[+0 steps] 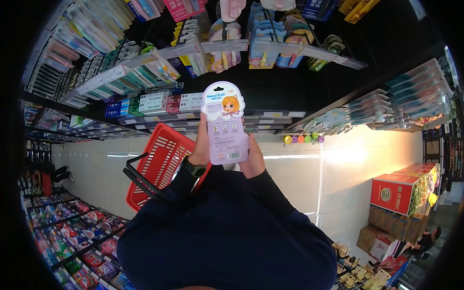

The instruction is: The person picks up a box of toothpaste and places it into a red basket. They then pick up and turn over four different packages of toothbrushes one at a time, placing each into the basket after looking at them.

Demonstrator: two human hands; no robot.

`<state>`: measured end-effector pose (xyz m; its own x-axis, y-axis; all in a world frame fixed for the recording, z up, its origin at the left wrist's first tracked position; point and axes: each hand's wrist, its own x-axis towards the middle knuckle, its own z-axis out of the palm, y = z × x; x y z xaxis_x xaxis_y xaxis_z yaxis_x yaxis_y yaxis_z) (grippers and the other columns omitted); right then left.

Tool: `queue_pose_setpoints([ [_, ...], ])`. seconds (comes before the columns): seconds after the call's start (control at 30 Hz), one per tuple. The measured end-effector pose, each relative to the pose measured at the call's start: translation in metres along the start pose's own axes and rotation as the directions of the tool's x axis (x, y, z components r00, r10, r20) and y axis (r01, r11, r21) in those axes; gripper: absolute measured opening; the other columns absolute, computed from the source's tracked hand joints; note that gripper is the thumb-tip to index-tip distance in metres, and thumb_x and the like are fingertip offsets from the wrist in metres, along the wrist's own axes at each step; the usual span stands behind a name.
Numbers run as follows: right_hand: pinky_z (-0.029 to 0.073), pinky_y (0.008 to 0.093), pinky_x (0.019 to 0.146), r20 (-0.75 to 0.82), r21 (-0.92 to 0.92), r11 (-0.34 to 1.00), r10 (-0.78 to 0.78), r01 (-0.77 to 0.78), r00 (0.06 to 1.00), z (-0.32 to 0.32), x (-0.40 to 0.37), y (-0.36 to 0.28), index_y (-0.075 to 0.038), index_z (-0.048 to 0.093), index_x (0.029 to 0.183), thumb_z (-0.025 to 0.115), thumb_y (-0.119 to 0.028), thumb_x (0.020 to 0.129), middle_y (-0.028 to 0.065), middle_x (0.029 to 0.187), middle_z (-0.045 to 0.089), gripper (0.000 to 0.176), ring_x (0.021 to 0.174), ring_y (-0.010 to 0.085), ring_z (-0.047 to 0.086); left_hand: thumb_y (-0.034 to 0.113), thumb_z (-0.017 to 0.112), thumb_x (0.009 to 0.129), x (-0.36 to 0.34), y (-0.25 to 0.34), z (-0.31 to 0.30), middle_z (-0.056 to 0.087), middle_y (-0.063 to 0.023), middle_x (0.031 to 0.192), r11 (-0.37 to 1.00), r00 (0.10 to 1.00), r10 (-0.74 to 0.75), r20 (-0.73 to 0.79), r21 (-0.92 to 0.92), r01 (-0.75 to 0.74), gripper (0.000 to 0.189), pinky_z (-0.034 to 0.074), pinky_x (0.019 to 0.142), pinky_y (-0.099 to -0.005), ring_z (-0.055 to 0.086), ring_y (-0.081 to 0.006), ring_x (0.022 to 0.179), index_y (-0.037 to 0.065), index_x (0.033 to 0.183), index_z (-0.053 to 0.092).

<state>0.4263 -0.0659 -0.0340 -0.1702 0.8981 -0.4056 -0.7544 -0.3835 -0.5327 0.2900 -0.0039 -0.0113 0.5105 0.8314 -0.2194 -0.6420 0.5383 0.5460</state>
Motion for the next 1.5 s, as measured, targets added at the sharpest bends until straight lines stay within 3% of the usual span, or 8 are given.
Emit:
queue_pose_setpoints([
  [0.2, 0.035, 0.0397, 0.101, -0.006, 0.086, 0.996, -0.007, 0.007, 1.0, 0.003, 0.002, 0.004, -0.002, 0.033, 0.136, 0.019, -0.046, 0.099, 0.011, 0.134, 0.044, 0.059, 0.125, 0.0247, 0.042, 0.06, 0.009, 0.093, 0.001, 0.001, -0.001, 0.049, -0.0206, 0.128, 1.0, 0.994, -0.025, 0.104, -0.015, 0.027, 0.074, 0.043, 0.096, -0.0415, 0.053, -0.0307, 0.113, 0.007, 0.14, 0.028],
  [0.57, 0.033, 0.0393, 0.102, -0.015, 0.034, 0.998, -0.049, 0.049, 0.999, 0.006, -0.001, 0.006, -0.001, 0.032, 0.136, 0.022, -0.043, 0.1, 0.0119, 0.134, 0.044, 0.057, 0.125, 0.0242, 0.041, 0.063, 0.011, 0.092, -0.003, 0.005, 0.005, 0.05, -0.021, 0.126, 0.995, 0.996, -0.04, 0.084, -0.084, 0.047, 0.075, 0.045, 0.094, -0.0423, 0.053, -0.0301, 0.113, 0.008, 0.14, 0.028],
  [0.77, 0.032, 0.0389, 0.103, 0.024, -0.09, 0.993, -0.079, 0.08, 0.997, -0.002, -0.001, 0.009, 0.0, 0.031, 0.136, 0.021, -0.041, 0.1, 0.0123, 0.134, 0.043, 0.056, 0.125, 0.0242, 0.041, 0.064, 0.011, 0.091, -0.002, 0.006, 0.0, 0.049, -0.0196, 0.128, 0.995, 0.987, -0.035, 0.159, -0.09, 0.05, 0.076, 0.044, 0.094, -0.043, 0.051, -0.0297, 0.115, 0.008, 0.141, 0.027],
  [0.83, 0.032, 0.0387, 0.103, 0.031, -0.275, 0.952, -0.133, 0.137, 0.991, -0.001, -0.003, 0.009, 0.001, 0.032, 0.136, 0.02, -0.041, 0.1, 0.012, 0.134, 0.043, 0.057, 0.126, 0.0239, 0.041, 0.063, 0.011, 0.092, -0.003, 0.007, 0.002, 0.047, -0.0184, 0.13, 0.993, 0.975, -0.042, 0.216, -0.097, 0.065, 0.075, 0.043, 0.096, -0.0439, 0.049, -0.0294, 0.118, 0.009, 0.141, 0.026],
  [0.87, 0.032, 0.0387, 0.103, 0.031, -0.274, 0.952, -0.132, 0.136, 0.991, -0.003, -0.002, 0.01, 0.001, 0.032, 0.136, 0.02, -0.041, 0.1, 0.012, 0.134, 0.043, 0.057, 0.126, 0.0239, 0.041, 0.064, 0.012, 0.091, -0.004, 0.007, 0.005, 0.049, -0.0194, 0.128, 0.994, 0.987, -0.044, 0.156, -0.096, 0.059, 0.076, 0.045, 0.094, -0.0431, 0.052, -0.0298, 0.114, 0.008, 0.14, 0.028],
  [0.93, 0.035, 0.0344, 0.101, 0.019, -0.011, 0.995, -0.103, 0.103, 0.994, -0.005, -0.001, 0.011, 0.0, 0.04, 0.129, 0.022, -0.038, 0.101, 0.0135, 0.126, 0.05, 0.051, 0.119, 0.0218, 0.046, 0.065, 0.012, 0.091, -0.004, 0.007, 0.007, 0.051, -0.0204, 0.125, 0.994, 0.995, -0.045, 0.094, -0.093, 0.054, 0.077, 0.046, 0.092, -0.0422, 0.055, -0.0303, 0.11, 0.008, 0.139, 0.03],
  [1.03, 0.035, 0.0344, 0.101, 0.019, 0.043, 0.996, -0.08, 0.079, 0.997, -0.003, -0.002, 0.008, 0.002, 0.039, 0.13, 0.019, -0.04, 0.101, 0.0142, 0.127, 0.049, 0.055, 0.12, 0.0223, 0.046, 0.065, 0.012, 0.091, -0.002, 0.006, 0.005, 0.05, -0.0204, 0.126, 0.997, 0.994, -0.05, 0.097, -0.06, 0.056, 0.077, 0.047, 0.091, -0.0426, 0.055, -0.0306, 0.11, 0.008, 0.139, 0.03],
  [1.5, 0.034, 0.0368, 0.101, -0.025, 0.013, 0.998, -0.054, 0.055, 0.998, -0.002, 0.003, 0.006, 0.004, 0.039, 0.131, 0.022, -0.04, 0.1, 0.0138, 0.129, 0.049, 0.056, 0.122, 0.0239, 0.045, 0.062, 0.012, 0.092, 0.003, 0.009, 0.002, 0.05, -0.0198, 0.126, 0.986, 0.988, -0.123, 0.095, -0.106, 0.132, 0.073, 0.046, 0.093, -0.0446, 0.053, -0.0317, 0.113, 0.009, 0.139, 0.031],
])
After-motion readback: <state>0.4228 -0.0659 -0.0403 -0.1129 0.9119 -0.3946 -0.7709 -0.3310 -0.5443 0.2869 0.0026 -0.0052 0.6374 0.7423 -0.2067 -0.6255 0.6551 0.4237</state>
